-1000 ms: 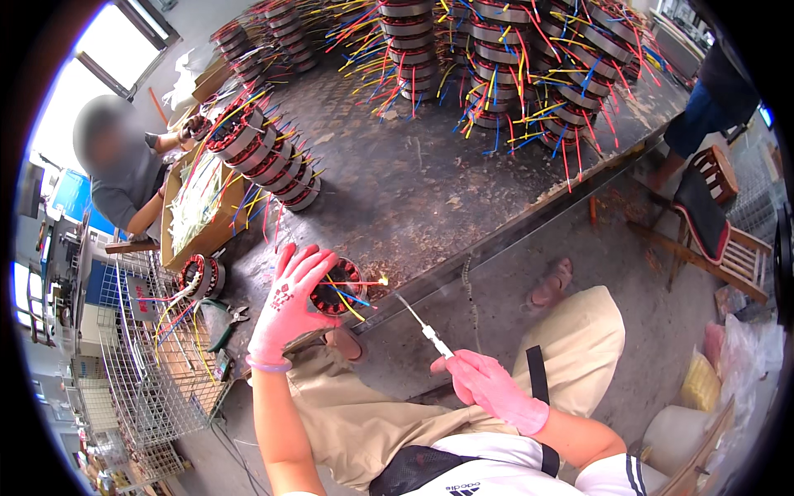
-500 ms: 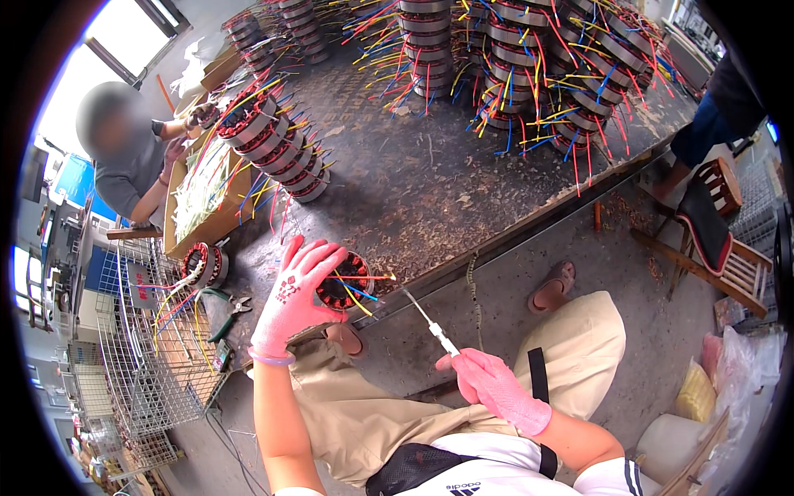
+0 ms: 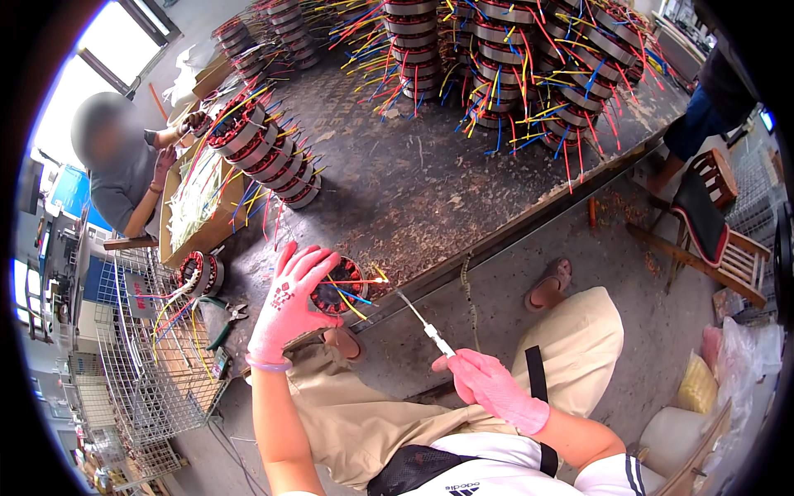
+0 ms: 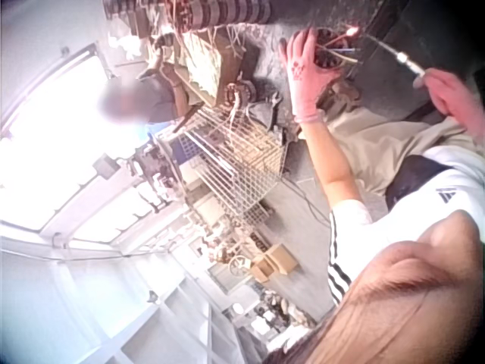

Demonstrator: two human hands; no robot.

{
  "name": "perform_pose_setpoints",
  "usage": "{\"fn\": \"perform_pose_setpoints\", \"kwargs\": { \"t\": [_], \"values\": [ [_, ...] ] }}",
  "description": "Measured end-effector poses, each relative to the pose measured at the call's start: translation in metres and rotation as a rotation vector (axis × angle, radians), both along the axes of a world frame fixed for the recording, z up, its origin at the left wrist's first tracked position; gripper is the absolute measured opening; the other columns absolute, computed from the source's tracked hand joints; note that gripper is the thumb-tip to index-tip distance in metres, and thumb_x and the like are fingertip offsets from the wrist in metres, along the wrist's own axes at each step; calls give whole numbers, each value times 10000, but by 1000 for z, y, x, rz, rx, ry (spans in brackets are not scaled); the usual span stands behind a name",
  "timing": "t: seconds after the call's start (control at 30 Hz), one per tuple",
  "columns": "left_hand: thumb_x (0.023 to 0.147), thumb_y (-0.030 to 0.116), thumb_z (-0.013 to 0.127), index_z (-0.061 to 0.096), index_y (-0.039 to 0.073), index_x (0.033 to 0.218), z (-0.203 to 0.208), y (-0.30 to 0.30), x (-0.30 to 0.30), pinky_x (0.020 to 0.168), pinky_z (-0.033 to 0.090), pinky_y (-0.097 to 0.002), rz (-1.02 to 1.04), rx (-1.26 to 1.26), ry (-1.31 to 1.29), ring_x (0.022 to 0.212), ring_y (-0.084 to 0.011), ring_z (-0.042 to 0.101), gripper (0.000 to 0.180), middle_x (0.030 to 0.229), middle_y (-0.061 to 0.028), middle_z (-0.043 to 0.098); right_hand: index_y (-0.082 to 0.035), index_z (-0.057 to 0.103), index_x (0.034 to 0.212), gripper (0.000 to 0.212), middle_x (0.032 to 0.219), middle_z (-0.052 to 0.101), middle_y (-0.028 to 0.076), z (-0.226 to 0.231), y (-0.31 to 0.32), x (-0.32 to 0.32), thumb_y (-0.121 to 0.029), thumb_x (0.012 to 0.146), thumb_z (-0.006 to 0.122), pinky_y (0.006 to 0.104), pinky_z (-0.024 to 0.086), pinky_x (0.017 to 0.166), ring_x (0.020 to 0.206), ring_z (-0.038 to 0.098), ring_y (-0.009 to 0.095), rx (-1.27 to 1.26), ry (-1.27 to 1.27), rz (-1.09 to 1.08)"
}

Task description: The person uses a soldering torch to melt solder onto the wire connections of a motor component held by hand. They apply heat and solder to multiple wire ends and then place the completed part onto a large stack on the workbench.

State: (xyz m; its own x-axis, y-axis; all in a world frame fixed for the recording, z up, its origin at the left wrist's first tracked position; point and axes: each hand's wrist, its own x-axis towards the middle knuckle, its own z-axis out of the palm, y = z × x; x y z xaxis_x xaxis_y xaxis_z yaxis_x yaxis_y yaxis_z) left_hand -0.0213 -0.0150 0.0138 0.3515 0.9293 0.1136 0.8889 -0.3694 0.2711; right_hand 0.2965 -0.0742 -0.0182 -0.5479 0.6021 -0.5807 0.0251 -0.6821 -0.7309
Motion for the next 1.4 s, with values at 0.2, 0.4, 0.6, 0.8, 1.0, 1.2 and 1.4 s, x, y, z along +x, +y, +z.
{"fn": "perform_pose_setpoints", "kwargs": {
  "t": [0.2,0.4,0.6,0.8,1.0,1.2,1.4],
  "values": [
    [434,256,860,526,83,1313,-1,0,-2,1165,199,-484,12,-29,9,1296,-294,419,956,1307,-89,526,-10,617,1096,334,537,410,-50,4,0,-2,-276,1019,429,206,239,452,483,332,24,33,-8,12],
    [415,222,864,541,92,1291,2,-1,2,1160,230,-481,19,-15,-14,1270,-294,446,942,1293,-91,540,-15,601,1096,320,566,401,-44,5,1,0,-269,1015,424,214,258,438,489,333,32,99,-5,34],
    [412,214,866,539,86,1292,1,-1,1,1160,226,-481,9,-14,-15,1271,-295,444,948,1292,-101,534,-13,602,1089,319,566,403,-41,6,2,0,-270,1013,429,213,261,442,490,334,35,66,-15,35],
    [411,198,864,541,72,1286,1,-1,2,1162,222,-478,10,-12,-22,1257,-294,452,942,1279,-107,535,-11,606,1086,317,564,407,-35,2,0,0,-264,1011,430,219,272,455,492,337,40,55,15,18],
    [415,195,857,543,68,1281,2,-2,2,1159,226,-477,12,-9,-23,1253,-294,455,930,1277,-110,535,-8,611,1076,317,562,395,-38,4,0,-1,-262,1010,435,221,287,467,502,347,43,64,3,10],
    [415,199,855,541,66,1281,2,-2,3,1157,231,-477,8,-4,-21,1257,-293,449,931,1275,-111,535,-7,610,1077,315,564,397,-40,5,1,-1,-257,1012,431,222,287,468,504,348,41,110,-3,22],
    [418,199,853,540,64,1280,1,-2,2,1157,232,-477,10,-8,-26,1260,-295,447,927,1274,-110,535,-7,608,1082,320,564,401,-40,4,0,-1,-264,1015,428,221,281,463,499,347,41,92,1,10]
  ]
}}
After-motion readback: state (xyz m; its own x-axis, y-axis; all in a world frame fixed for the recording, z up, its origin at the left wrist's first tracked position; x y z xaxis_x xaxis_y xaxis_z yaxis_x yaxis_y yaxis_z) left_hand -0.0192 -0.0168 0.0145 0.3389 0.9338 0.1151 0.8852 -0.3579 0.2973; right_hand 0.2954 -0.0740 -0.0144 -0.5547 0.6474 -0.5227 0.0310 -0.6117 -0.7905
